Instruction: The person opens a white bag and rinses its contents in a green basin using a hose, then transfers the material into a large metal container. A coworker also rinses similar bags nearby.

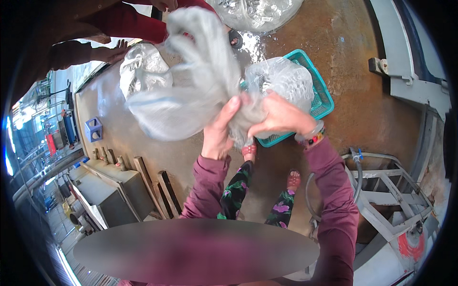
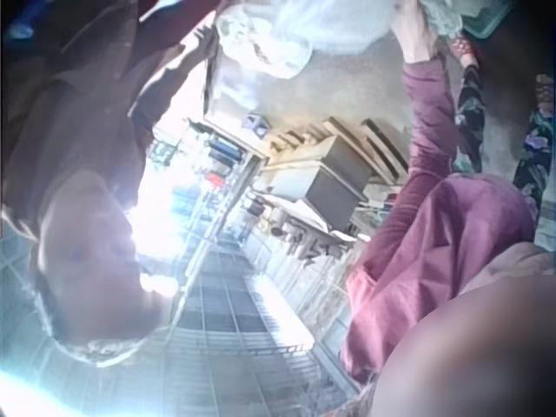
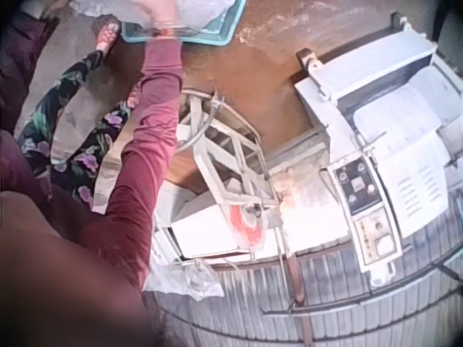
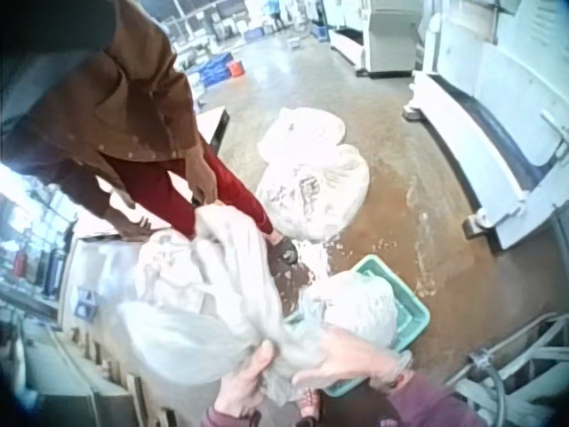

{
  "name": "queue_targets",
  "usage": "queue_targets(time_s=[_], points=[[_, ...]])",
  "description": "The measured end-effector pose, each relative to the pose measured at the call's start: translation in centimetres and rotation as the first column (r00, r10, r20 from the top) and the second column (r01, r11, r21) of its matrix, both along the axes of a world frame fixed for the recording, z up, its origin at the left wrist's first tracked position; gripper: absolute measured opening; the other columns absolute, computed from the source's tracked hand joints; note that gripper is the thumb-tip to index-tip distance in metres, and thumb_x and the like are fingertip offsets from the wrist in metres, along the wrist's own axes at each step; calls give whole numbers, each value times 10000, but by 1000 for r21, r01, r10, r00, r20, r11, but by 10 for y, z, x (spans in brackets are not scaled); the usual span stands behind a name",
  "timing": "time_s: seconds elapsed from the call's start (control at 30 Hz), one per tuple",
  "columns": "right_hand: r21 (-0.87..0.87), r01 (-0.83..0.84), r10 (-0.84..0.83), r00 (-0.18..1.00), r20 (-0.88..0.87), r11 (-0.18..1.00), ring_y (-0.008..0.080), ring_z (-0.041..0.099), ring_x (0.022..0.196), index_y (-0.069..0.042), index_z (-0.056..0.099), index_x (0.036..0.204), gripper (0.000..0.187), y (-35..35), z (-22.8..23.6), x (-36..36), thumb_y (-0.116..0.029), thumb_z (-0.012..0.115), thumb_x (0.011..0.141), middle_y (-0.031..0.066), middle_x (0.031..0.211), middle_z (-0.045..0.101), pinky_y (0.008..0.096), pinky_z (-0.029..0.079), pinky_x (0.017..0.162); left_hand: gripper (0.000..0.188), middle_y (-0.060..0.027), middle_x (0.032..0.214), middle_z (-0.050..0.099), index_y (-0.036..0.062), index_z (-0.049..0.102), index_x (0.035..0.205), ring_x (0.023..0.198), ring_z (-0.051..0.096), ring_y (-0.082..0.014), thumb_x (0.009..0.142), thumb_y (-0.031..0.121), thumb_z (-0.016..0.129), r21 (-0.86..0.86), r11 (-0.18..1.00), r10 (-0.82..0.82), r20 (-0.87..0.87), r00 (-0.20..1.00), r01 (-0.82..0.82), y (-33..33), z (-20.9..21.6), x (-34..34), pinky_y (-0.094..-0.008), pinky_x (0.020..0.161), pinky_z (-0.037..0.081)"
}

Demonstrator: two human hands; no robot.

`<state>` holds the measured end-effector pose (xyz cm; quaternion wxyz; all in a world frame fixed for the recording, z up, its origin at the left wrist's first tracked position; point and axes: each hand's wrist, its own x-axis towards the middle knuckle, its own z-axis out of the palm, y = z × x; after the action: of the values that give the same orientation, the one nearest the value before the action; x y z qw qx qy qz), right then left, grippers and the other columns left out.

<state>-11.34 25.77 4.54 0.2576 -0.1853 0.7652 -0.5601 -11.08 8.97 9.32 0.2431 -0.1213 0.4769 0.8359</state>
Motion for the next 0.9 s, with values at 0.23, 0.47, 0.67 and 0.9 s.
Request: queue_targets(time_s=[0.23, 0.47, 0.67, 0.9], points=[[-261, 659, -396, 672, 626, 706, 178, 583, 807, -5, 556, 1038, 295, 54, -8, -5, -214, 597, 834, 73, 872, 628, 293, 458, 754, 492, -96, 1218, 453, 37, 455, 1236, 1093, 451, -220, 844, 300, 593, -511, 857, -240, -298, 924, 58, -43, 0, -24, -354, 959, 361], [-267, 635, -629, 768, 119, 725, 182, 510, 1048, -51, 495, 1207, 503, 13, 5, 43, -252, 658, 776, 75, 1187, 518, 351, 418, 913, 552, -145, 1310, 423, 132, 506, 1226, 1207, 397, -310, 763, 429, 546, -940, 337, -846, -276, -456, -56, 45, 5, -91, -553, 991, 241], [-438, 28, 292, 709, 642, 898, 145, 599, 762, -53, 516, 1132, 457, 51, -3, 39, -322, 633, 781, 32, 874, 621, 278, 488, 619, 725, -208, 1136, 557, 51, 515, 1198, 1109, 496, -345, 864, 631, 238, -820, -468, -876, 382, -294, 330, 100, 0, -76, -401, 949, 371], [-284, 881, -295, 406, 865, 379, 21, 415, 478, -134, 538, 955, 211, 24, -23, 33, -307, 568, 837, -54, 704, 514, 163, 231, 337, 695, -106, 1123, 597, 158, 534, 1216, 1046, 559, -255, 759, 677, 461, -842, -457, -889, 445, -109, 287, 110, 21, -108, -391, 851, 438]])
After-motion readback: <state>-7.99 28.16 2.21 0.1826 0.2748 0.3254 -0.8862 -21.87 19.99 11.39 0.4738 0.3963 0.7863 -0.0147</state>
